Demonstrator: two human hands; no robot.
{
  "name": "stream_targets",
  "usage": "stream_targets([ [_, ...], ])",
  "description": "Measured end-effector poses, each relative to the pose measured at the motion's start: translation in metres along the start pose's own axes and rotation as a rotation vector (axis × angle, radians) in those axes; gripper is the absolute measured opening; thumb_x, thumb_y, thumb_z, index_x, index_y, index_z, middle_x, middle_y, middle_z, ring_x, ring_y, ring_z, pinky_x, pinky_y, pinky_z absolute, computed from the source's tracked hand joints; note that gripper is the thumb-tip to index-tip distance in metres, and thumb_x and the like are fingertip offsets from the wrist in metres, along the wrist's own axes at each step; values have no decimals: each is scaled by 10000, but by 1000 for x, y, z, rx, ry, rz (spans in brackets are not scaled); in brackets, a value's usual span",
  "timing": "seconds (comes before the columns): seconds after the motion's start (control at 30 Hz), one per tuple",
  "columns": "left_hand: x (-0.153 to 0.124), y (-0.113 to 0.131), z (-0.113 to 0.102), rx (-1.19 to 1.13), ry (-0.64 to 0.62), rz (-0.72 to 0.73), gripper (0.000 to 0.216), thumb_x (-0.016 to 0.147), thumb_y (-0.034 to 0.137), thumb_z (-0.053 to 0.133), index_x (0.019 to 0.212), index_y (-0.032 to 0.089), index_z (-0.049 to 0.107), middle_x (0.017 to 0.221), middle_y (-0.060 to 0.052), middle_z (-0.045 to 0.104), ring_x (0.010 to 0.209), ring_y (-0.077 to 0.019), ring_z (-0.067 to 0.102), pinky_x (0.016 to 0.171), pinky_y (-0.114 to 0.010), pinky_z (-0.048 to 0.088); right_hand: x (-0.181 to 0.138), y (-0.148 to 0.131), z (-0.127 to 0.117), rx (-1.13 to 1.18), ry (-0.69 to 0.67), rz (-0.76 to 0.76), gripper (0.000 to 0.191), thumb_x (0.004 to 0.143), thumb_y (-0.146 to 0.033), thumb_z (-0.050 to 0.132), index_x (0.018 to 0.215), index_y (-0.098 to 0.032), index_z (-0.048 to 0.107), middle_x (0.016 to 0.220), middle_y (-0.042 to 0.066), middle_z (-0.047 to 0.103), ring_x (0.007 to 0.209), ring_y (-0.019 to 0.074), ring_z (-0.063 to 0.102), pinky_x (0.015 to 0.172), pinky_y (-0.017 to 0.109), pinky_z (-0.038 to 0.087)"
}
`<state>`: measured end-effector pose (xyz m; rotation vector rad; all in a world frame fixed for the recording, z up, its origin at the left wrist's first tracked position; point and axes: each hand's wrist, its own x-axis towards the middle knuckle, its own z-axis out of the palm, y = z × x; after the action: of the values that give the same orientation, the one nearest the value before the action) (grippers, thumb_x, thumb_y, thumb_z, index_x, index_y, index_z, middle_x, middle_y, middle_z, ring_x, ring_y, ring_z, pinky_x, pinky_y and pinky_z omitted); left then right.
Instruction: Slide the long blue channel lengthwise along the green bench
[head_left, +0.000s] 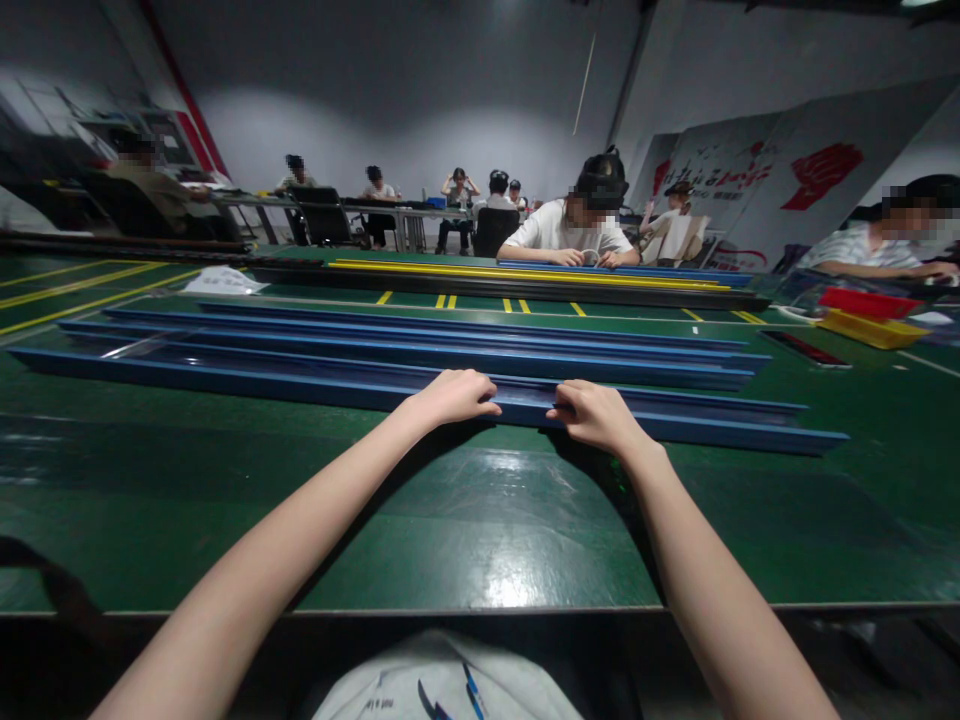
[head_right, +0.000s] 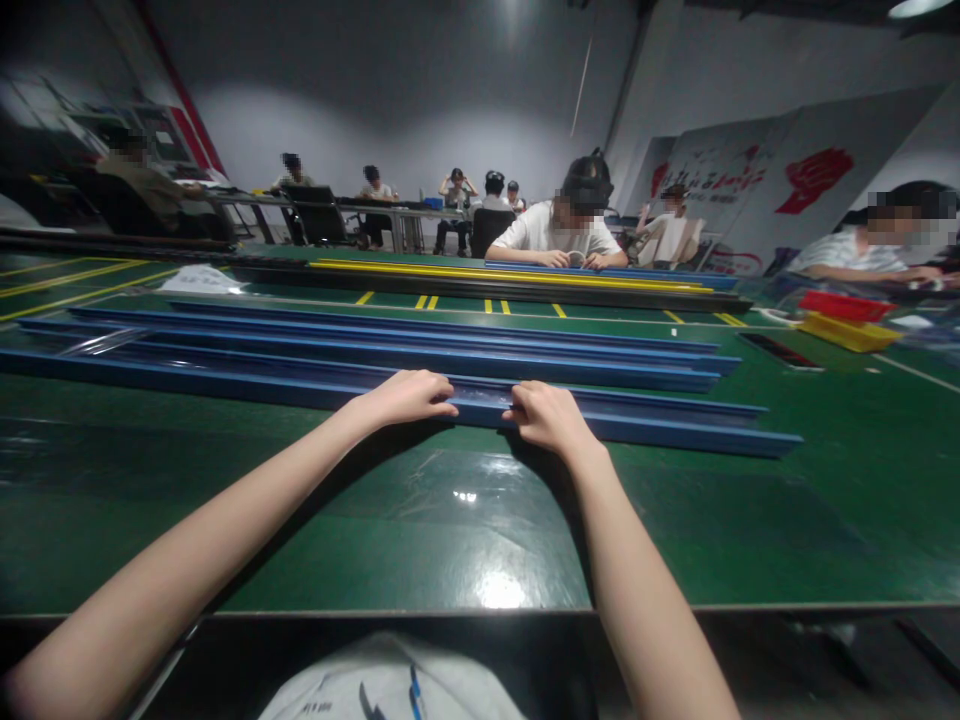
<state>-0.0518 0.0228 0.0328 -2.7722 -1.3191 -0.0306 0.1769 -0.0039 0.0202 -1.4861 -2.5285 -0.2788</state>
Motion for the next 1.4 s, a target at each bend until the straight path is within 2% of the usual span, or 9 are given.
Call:
stream_targets([
  [0.17,0,1,1,2,16,16,287,836,444,464,846,204,620,889,-40,662,811,-192,608,550,-217,341,-1,2,-2,2,-29,18,172,806,-323,474,754,-183,559,807,51,621,736,155,548,557,241,259],
  [0.37,1,3,6,-13,58,105,275,831,429,491,780,183,601,886,-35,652,807,-175,606,553,-210,347,-4,7,-4,4,-26,46,155,786,-320,489,740,-188,557,788,33,622,721,154,552,537,240,251],
  [0.5,2,-1,10,-49,68,150,196,778,378,582,871,208,609,967,-18,649,889,-173,599,633,-205,392,-4,7,-4,3,-24,55,154,774,-322,497,746,-188,568,785,31,624,707,153,551,538,242,255],
  [0.63,2,-4,12,-87,76,157,250,776,349,583,1002,243,596,1043,-11,640,975,-169,579,744,-216,412,-4,6,-4,12,-26,75,208,783,-372,482,758,-190,580,785,32,628,702,156,553,540,242,264],
  [0.73,2,-3,12,-103,63,140,261,785,340,566,1029,252,591,1049,-14,641,984,-168,579,773,-221,412,-5,5,-5,25,-21,78,248,791,-403,467,758,-190,589,793,38,634,720,161,559,560,242,283],
  [0.87,1,-1,10,-90,34,117,226,800,340,541,1000,251,598,994,-22,654,952,-173,590,754,-225,412,-5,5,-7,34,-14,73,266,801,-409,451,759,-193,600,799,43,644,742,167,567,579,242,302],
  [1.03,1,2,9,-8,6,98,244,823,357,508,1013,227,588,941,-53,650,880,-189,602,685,-235,412,-3,1,-4,10,-73,66,276,804,-413,452,856,-197,616,853,60,663,785,189,587,596,251,322],
  [1.4,0,8,4,51,-5,95,202,841,352,477,935,205,578,869,-56,638,819,-191,602,621,-229,394,-1,-3,5,43,-97,2,380,807,-431,461,1054,-179,602,1076,90,637,966,220,581,737,264,397],
])
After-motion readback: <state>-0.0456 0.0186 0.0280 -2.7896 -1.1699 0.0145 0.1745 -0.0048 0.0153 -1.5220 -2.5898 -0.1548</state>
